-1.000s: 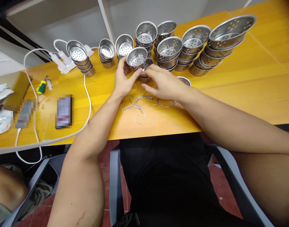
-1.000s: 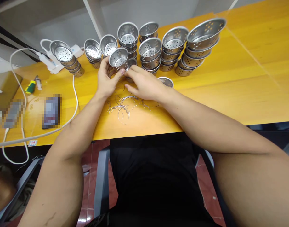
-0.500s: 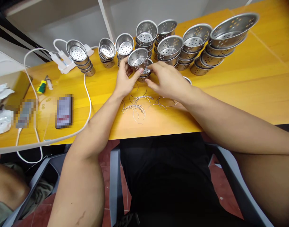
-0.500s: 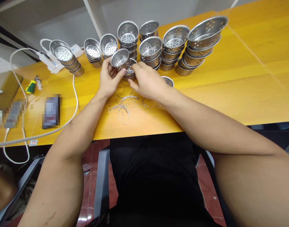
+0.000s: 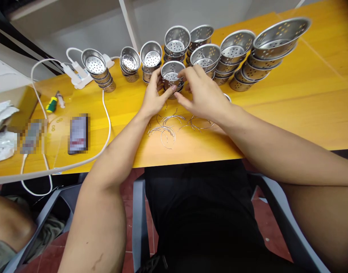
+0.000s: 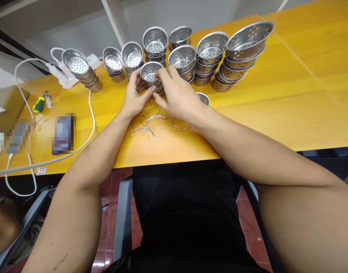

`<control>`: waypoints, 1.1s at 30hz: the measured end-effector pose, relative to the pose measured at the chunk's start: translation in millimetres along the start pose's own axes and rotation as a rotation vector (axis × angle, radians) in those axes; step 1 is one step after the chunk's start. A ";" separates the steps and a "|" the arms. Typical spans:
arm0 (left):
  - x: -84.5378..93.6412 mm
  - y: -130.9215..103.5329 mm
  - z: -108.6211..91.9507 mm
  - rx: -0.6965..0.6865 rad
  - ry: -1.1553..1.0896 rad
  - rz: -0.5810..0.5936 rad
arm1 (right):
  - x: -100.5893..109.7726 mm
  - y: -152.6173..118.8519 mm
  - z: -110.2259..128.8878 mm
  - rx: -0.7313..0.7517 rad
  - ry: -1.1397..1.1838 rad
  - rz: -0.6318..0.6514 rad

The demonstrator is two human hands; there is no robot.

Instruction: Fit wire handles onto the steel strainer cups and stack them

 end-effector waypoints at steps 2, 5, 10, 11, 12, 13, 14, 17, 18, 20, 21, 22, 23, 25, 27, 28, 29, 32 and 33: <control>1.0 -0.6 2.0 -0.020 0.000 0.013 | -1.3 -0.2 -2.7 0.002 -0.016 0.006; 2.6 -1.3 8.2 -0.032 0.008 0.023 | -1.5 -0.4 -5.9 0.004 -0.029 0.003; 3.2 -1.9 13.6 -0.043 -0.006 0.026 | 0.0 -2.1 -6.2 0.012 -0.027 -0.012; 3.2 -2.2 12.3 -0.046 -0.007 0.030 | 0.3 -2.5 -5.4 0.010 -0.027 -0.012; 3.2 -2.6 10.2 -0.047 -0.005 0.037 | 0.6 -2.7 -4.4 0.009 -0.028 -0.012; 3.3 -3.1 7.2 -0.044 0.001 0.044 | 0.8 -2.7 -3.2 0.010 -0.031 -0.007; 3.5 -3.8 3.7 -0.041 0.009 0.050 | 1.0 -2.5 -2.1 0.012 -0.034 0.000; 5.2 -5.9 -7.9 -0.035 0.025 0.041 | 0.8 -1.4 -0.6 0.024 -0.040 0.024; 5.8 -6.5 -11.1 -0.034 0.027 0.037 | 0.5 -1.2 -1.0 0.026 -0.038 0.026; 6.1 -7.2 -15.8 -0.034 0.031 0.039 | -0.8 -1.4 -2.5 0.025 -0.033 0.023; 5.9 -7.4 -17.3 -0.033 0.036 0.042 | -1.7 -1.8 -3.3 0.023 -0.031 0.022; 5.5 -7.7 -18.3 -0.033 0.041 0.042 | -2.6 -2.2 -3.7 0.023 -0.029 0.021; 5.0 -8.2 -19.2 -0.032 0.045 0.036 | -3.1 -2.4 -3.4 0.026 -0.027 0.021; 4.2 -9.6 -20.9 -0.033 0.047 0.011 | -1.0 -1.4 -1.0 0.027 -0.025 0.015; 4.0 -11.9 -23.0 -0.033 0.041 -0.014 | 7.3 2.1 3.0 0.020 -0.029 0.014; 4.1 -13.1 -24.1 -0.033 0.037 -0.019 | 13.8 4.5 5.0 0.028 -0.029 0.028; 4.5 -14.3 -25.0 -0.033 0.034 -0.019 | 21.4 6.9 6.4 0.047 -0.022 0.056; 5.9 -16.7 -24.3 -0.035 0.022 -0.002 | 44.1 7.1 0.1 0.137 0.044 0.211; 6.3 -16.8 -22.4 -0.033 0.018 0.003 | 50.1 3.5 -7.3 0.135 0.065 0.240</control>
Point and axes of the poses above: each hand's wrist, its own y-axis towards the middle knuckle, its own x-axis out of the back of the hand, z = x × y, the point moved 3 cm from there along y, towards the middle knuckle, and after that the axes turned 13 degrees about x, right-handed, at the moved point
